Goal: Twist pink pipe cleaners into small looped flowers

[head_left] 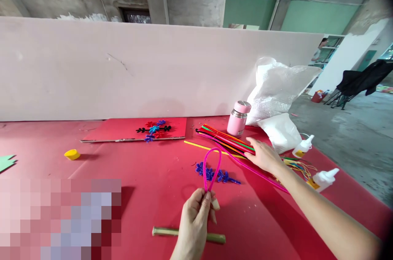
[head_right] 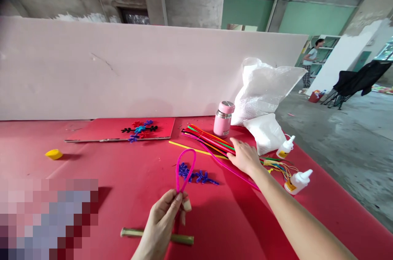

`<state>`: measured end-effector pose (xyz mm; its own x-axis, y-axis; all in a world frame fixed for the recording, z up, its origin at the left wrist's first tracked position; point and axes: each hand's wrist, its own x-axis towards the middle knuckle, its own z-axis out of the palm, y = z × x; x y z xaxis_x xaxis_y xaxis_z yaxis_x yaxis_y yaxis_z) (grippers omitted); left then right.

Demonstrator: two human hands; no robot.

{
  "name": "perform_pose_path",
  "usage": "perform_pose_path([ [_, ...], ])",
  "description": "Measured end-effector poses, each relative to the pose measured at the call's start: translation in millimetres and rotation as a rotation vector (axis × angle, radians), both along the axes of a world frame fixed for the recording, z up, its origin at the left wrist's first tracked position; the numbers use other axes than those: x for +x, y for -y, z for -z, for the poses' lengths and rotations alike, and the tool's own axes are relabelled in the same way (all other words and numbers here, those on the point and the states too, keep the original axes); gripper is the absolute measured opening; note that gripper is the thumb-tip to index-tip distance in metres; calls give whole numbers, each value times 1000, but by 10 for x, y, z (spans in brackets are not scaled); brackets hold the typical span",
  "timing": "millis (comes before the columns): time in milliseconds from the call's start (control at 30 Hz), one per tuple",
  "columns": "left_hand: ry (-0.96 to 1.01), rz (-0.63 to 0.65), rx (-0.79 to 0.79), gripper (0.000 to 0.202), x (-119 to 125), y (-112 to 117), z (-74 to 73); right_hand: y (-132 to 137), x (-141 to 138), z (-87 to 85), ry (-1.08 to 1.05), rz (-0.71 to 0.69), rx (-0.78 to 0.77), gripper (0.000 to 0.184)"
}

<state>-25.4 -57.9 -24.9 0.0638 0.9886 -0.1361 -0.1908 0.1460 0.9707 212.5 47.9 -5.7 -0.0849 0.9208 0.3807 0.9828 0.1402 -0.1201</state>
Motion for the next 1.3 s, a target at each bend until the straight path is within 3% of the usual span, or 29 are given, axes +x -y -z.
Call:
perform_pose_path([
  [100,2,0,-3,23,4,7,-5,-20,-21,-4,58,-29,-5,31],
  [200,-4,1,-4,24,7,-3,-17,39,-105,-21,102,-32,32,38],
  [467,6,-11,-18,24,17,7,-27,125,-101,56,124,-222,-53,31],
  [833,17,-21,-39,23,-4,-7,-9,52,-183,28,58,-119,-71,17],
  [1067,31,-27,-60,25,0,2,-41,21,-209,-4,73,-89,-118,21],
  [1300,22,-36,-54,23,1,20,-48,-2,-232,-37,45,-73,-146,13],
])
